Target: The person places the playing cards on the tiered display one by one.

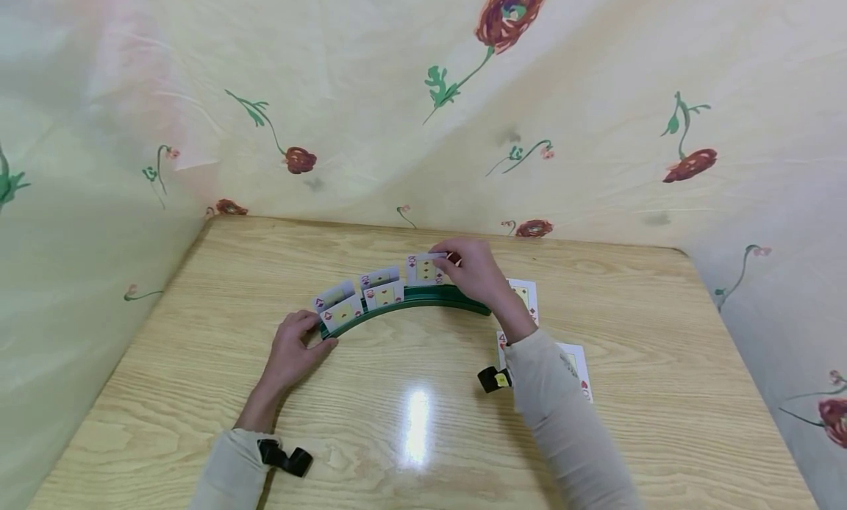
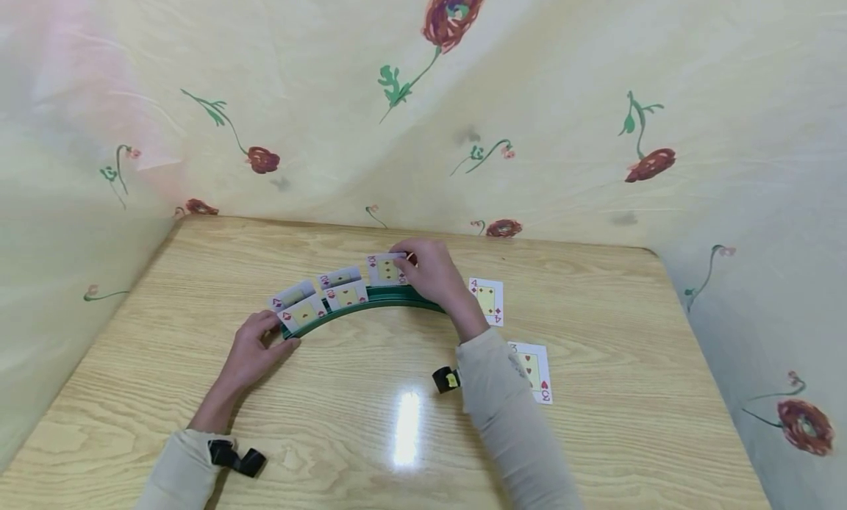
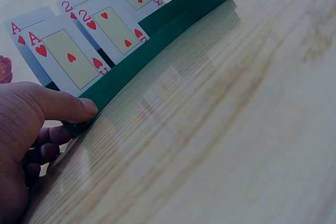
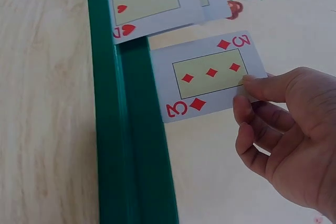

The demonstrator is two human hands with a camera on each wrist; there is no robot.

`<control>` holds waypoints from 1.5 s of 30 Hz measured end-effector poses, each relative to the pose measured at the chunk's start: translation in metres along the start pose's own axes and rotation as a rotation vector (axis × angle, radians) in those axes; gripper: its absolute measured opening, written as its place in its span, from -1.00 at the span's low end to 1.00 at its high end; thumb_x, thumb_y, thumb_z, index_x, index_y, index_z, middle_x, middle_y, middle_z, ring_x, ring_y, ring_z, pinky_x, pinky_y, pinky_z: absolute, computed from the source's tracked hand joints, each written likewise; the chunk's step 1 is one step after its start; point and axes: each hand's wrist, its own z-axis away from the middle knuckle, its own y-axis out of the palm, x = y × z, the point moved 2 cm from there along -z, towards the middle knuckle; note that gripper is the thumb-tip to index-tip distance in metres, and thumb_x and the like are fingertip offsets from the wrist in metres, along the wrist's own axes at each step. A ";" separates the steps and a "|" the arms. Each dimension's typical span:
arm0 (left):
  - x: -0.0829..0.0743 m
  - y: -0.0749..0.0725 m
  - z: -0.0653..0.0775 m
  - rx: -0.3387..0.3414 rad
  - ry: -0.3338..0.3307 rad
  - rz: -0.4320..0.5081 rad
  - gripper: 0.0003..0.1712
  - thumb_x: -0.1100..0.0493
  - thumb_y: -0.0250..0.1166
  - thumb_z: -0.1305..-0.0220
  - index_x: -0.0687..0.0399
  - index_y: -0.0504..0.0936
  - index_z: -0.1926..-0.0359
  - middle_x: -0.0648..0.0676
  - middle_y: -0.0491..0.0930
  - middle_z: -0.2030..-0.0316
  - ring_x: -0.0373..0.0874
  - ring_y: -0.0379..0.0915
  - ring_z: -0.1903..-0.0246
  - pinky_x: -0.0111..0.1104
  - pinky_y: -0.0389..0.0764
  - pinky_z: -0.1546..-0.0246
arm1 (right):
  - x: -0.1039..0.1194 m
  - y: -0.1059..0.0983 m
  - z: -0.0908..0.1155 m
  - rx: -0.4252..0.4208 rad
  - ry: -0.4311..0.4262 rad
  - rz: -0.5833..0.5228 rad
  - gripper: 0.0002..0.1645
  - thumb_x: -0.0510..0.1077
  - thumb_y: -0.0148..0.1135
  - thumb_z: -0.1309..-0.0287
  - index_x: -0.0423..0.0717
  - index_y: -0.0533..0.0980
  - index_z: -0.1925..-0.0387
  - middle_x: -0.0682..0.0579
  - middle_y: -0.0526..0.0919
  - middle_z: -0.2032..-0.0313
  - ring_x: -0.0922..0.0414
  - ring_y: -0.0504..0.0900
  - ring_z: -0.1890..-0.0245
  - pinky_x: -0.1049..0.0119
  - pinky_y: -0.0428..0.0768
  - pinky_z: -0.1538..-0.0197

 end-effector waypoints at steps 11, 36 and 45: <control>-0.004 -0.002 -0.001 0.008 -0.007 0.005 -0.63 0.27 0.49 -0.11 0.32 0.70 0.04 0.24 0.66 0.09 0.06 0.43 0.08 -0.15 0.37 0.04 | -0.001 0.005 0.002 0.030 0.001 0.004 -0.79 -0.30 0.25 -0.30 -0.24 0.68 0.08 -0.17 0.76 0.16 -0.01 0.72 0.27 0.15 0.67 0.23; -0.003 -0.001 0.000 0.009 0.000 0.005 -0.59 0.25 0.51 -0.08 0.33 0.70 0.04 0.25 0.66 0.08 0.07 0.43 0.08 -0.14 0.38 0.02 | -0.004 -0.027 0.027 -0.009 0.036 0.028 -0.63 -0.21 0.33 -0.27 -0.23 0.61 -0.08 -0.19 0.74 0.05 -0.03 0.71 0.25 0.06 0.67 0.12; -0.002 -0.001 0.000 0.016 -0.012 0.001 -0.59 0.25 0.50 -0.09 0.33 0.69 0.03 0.26 0.65 0.06 0.08 0.43 0.06 -0.12 0.38 0.00 | -0.022 -0.051 0.061 -0.031 0.100 0.083 -0.55 -0.21 0.34 -0.25 -0.23 0.55 -0.15 -0.22 0.71 0.02 -0.05 0.70 0.23 0.16 0.63 0.19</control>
